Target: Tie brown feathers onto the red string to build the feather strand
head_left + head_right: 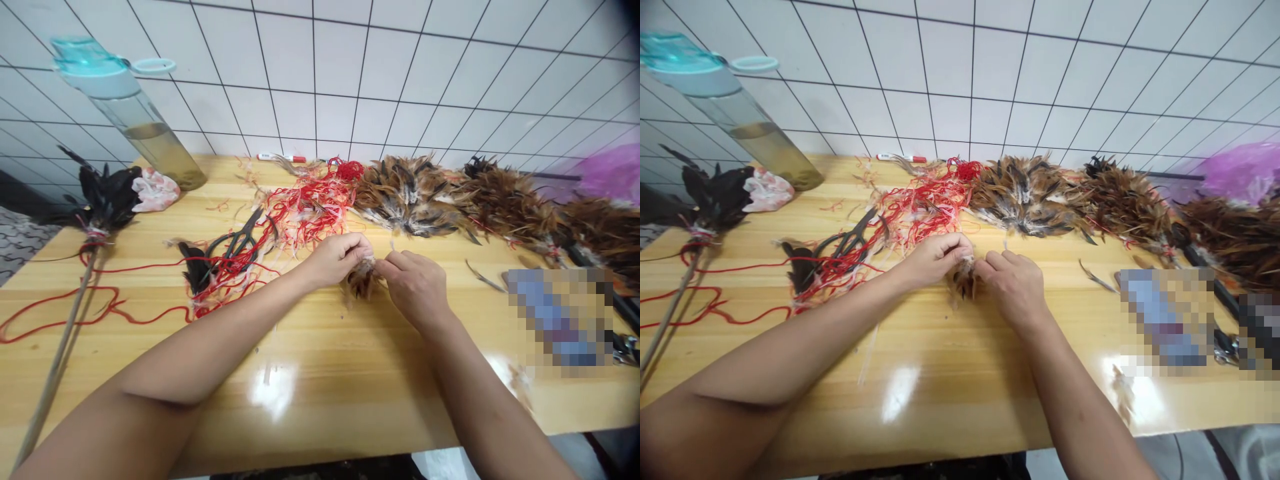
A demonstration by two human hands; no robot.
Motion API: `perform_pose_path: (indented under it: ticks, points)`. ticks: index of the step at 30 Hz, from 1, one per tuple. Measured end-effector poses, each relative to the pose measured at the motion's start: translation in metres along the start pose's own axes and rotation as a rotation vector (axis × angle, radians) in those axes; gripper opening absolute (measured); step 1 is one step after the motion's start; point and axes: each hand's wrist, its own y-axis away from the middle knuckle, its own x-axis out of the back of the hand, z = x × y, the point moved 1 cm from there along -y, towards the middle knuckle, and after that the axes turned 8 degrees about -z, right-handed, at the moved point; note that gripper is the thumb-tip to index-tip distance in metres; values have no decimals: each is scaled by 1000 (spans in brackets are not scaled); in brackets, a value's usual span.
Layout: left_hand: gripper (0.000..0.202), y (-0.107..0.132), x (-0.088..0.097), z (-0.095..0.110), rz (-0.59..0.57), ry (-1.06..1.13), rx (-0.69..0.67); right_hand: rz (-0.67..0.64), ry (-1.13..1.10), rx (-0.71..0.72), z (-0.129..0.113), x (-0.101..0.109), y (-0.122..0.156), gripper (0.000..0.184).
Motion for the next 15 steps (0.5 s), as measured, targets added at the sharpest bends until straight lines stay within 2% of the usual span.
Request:
perform_pose_path:
  ticks: [5, 9, 15]
  points:
    - [23, 0, 1, 3, 75, -68, 8, -51, -18, -38, -1, 2, -2, 24]
    - [23, 0, 2, 2, 88, -62, 56, -108, -53, -53, -4, 1, -3, 23]
    - [23, -3, 2, -6, 97, -65, 133, -296, -154, -28, -11, -1, -5, 21]
